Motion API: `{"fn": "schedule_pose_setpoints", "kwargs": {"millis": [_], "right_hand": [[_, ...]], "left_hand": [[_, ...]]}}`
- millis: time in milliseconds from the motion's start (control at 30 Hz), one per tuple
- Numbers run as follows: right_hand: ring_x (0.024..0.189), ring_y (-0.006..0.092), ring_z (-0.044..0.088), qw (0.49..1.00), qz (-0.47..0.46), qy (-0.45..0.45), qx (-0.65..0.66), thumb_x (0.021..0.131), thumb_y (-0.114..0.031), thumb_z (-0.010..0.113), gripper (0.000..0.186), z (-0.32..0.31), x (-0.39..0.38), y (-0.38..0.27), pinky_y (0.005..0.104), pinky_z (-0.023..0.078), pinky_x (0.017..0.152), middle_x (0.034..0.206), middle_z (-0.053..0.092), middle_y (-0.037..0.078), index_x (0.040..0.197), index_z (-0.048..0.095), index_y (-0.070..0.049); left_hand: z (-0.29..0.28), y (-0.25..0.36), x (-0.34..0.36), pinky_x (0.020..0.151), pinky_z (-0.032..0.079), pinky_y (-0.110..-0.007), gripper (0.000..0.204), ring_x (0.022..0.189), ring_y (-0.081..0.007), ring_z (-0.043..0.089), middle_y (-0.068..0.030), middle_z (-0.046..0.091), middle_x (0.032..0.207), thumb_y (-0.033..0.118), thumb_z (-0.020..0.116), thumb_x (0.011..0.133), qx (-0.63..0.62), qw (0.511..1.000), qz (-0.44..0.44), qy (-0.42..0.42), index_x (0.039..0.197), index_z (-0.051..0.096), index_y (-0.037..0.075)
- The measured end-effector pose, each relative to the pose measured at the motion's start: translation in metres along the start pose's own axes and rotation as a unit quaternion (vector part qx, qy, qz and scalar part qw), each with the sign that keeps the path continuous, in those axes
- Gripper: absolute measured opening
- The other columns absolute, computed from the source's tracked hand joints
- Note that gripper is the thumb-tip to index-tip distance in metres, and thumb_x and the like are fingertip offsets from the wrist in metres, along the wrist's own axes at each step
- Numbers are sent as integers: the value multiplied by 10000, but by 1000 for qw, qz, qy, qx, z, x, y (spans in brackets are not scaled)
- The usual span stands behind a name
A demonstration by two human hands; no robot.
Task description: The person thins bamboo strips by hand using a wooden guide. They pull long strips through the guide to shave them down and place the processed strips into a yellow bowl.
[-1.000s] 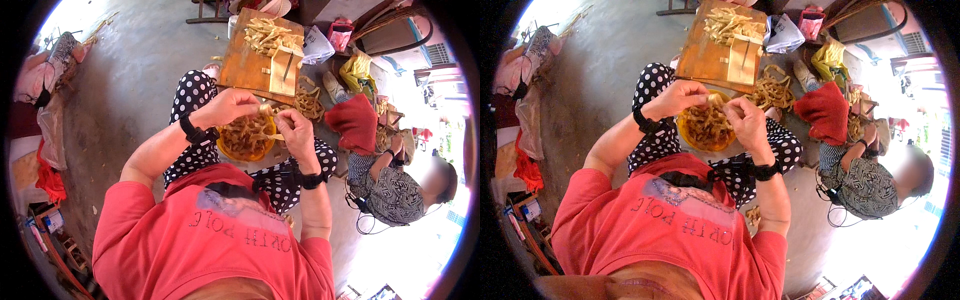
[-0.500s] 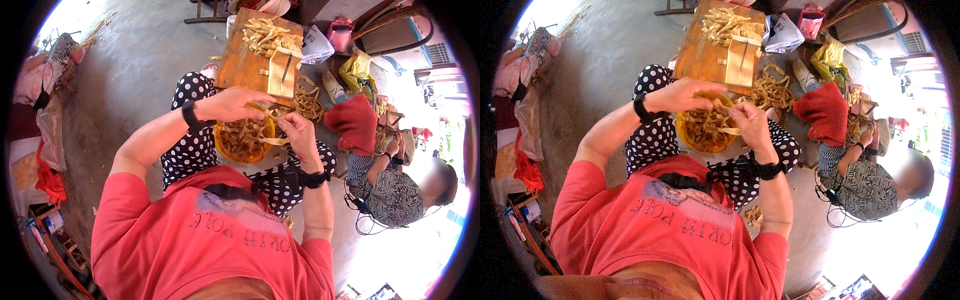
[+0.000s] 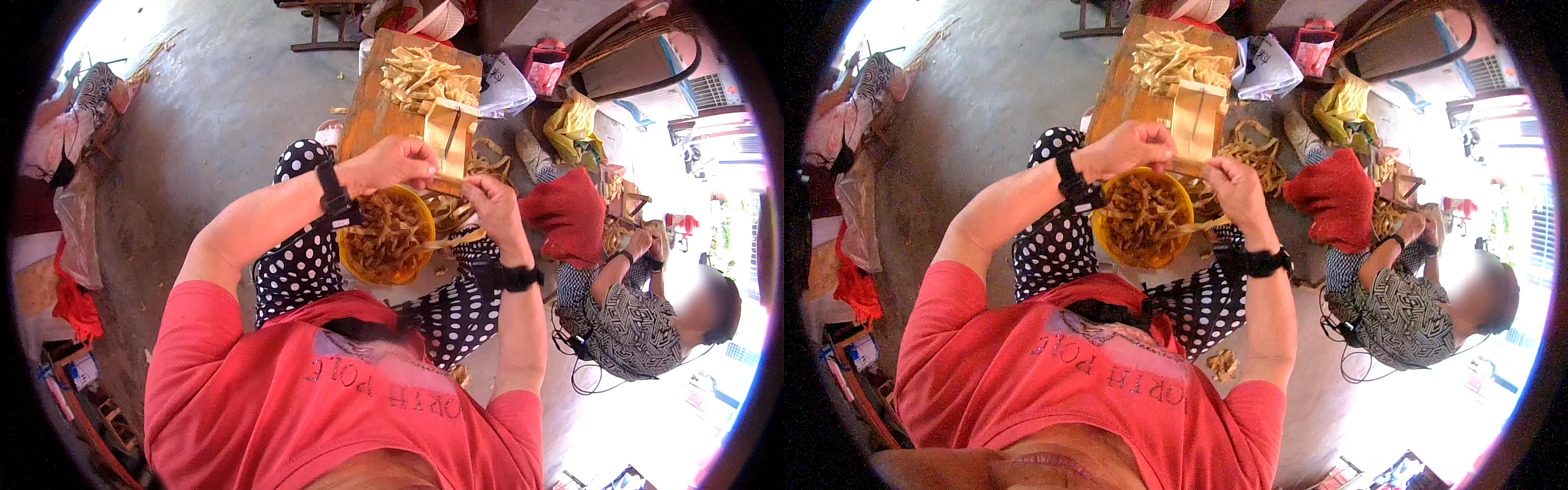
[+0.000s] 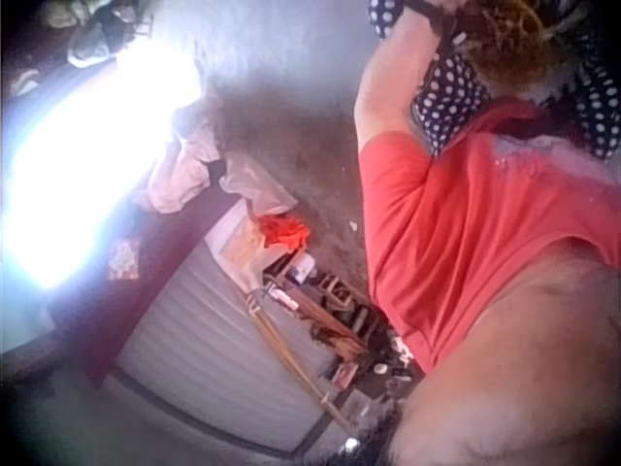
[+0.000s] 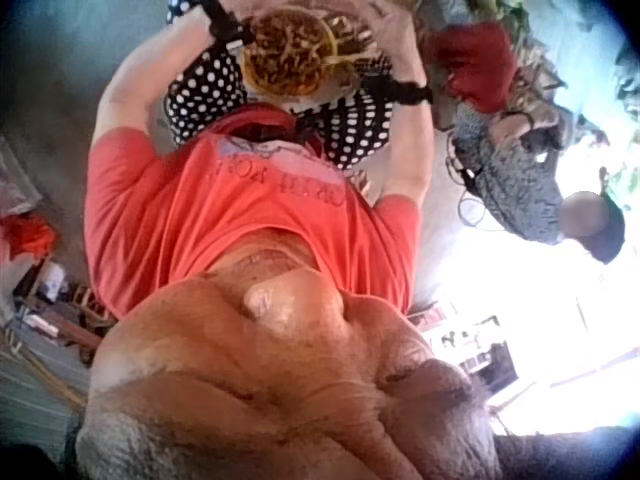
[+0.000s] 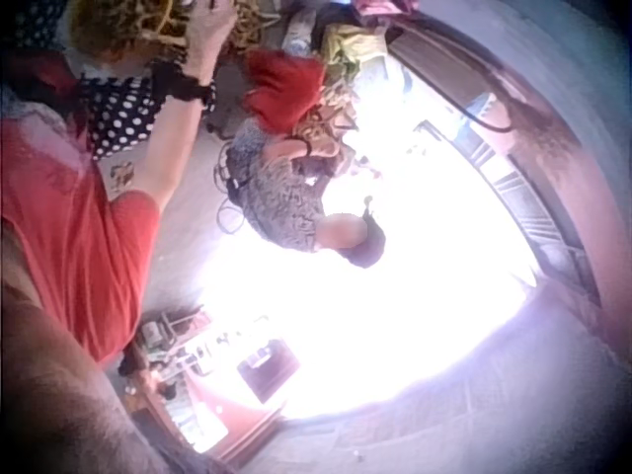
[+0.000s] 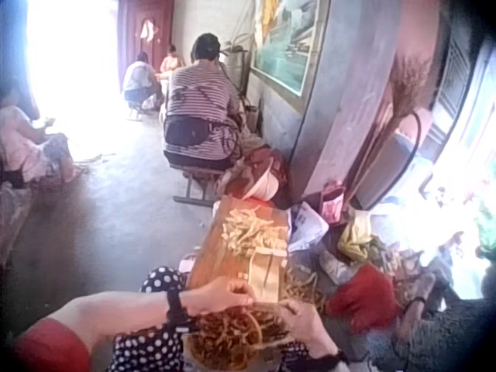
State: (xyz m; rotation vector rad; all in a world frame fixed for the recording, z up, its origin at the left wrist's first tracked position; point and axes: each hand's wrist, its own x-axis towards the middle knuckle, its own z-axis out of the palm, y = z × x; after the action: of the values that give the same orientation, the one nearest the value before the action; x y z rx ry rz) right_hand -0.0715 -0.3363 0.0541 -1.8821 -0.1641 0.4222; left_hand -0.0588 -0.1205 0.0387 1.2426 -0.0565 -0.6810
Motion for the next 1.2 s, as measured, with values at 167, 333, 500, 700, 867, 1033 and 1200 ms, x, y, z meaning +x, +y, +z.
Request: {"fn": "schedule_pose_setpoints", "kwargs": {"millis": [167, 333, 500, 700, 867, 1033, 1200], "right_hand": [[515, 14, 411, 999, -19, 20, 37, 809, -104, 519, 128, -5, 41, 15, 144, 329, 455, 649, 516, -17, 899, 530, -13], [524, 42, 458, 997, -25, 44, 66, 794, -73, 514, 106, -7, 63, 18, 171, 370, 469, 666, 541, 14, 865, 512, 6], [537, 57, 471, 996, -10, 52, 71, 787, -77, 526, 108, -10, 76, 38, 195, 386, 490, 663, 545, 24, 840, 520, 17], [543, 61, 445, 987, 99, 103, 75, 812, -106, 514, 103, -17, 29, 40, 194, 365, 499, 655, 522, 15, 821, 516, -3], [541, 52, 427, 964, 76, 15, 253, 848, -106, 448, 125, 3, -12, 20, 174, 359, 499, 696, 515, 11, 930, 490, -21], [604, 51, 465, 989, 32, -14, 145, 823, -53, 467, 110, 31, -31, 8, 177, 385, 542, 745, 544, 23, 914, 521, -23], [665, 65, 505, 994, -93, -33, 53, 806, -59, 499, 127, 51, -38, -5, 182, 398, 569, 775, 558, 15, 915, 547, -16]], "left_hand": [[-19, 5, 32, 611, 455, -220, 100, 632, -94, 527, -28, 542, 742, 103, 533, 797, 14, 999, 23, 47, 840, 521, 14], [-28, 7, 45, 614, 453, -222, 102, 655, -98, 531, -30, 541, 746, 110, 533, 797, 16, 997, 31, 76, 840, 524, 17], [-32, -2, 55, 576, 461, -214, 109, 600, -89, 527, -28, 562, 731, 123, 541, 783, -10, 993, 36, 108, 812, 547, 18], [-41, -8, 19, 612, 467, -222, 169, 648, -117, 553, -52, 578, 798, 149, 493, 825, -25, 995, -51, 84, 908, 539, 9], [-24, -22, -19, 704, 458, -238, 264, 759, -143, 557, -88, 573, 911, 157, 444, 855, -91, 991, -102, 10, 1057, 487, -8], [8, -25, -46, 657, 433, -225, 307, 734, -88, 546, -48, 598, 853, 194, 437, 864, 448, 892, 49, 41, 1086, 485, -12], [22, -24, -52, 594, 450, -206, 227, 685, -86, 547, -23, 588, 754, 144, 454, 851, 162, 986, 37, 15, 980, 549, -17]]}}
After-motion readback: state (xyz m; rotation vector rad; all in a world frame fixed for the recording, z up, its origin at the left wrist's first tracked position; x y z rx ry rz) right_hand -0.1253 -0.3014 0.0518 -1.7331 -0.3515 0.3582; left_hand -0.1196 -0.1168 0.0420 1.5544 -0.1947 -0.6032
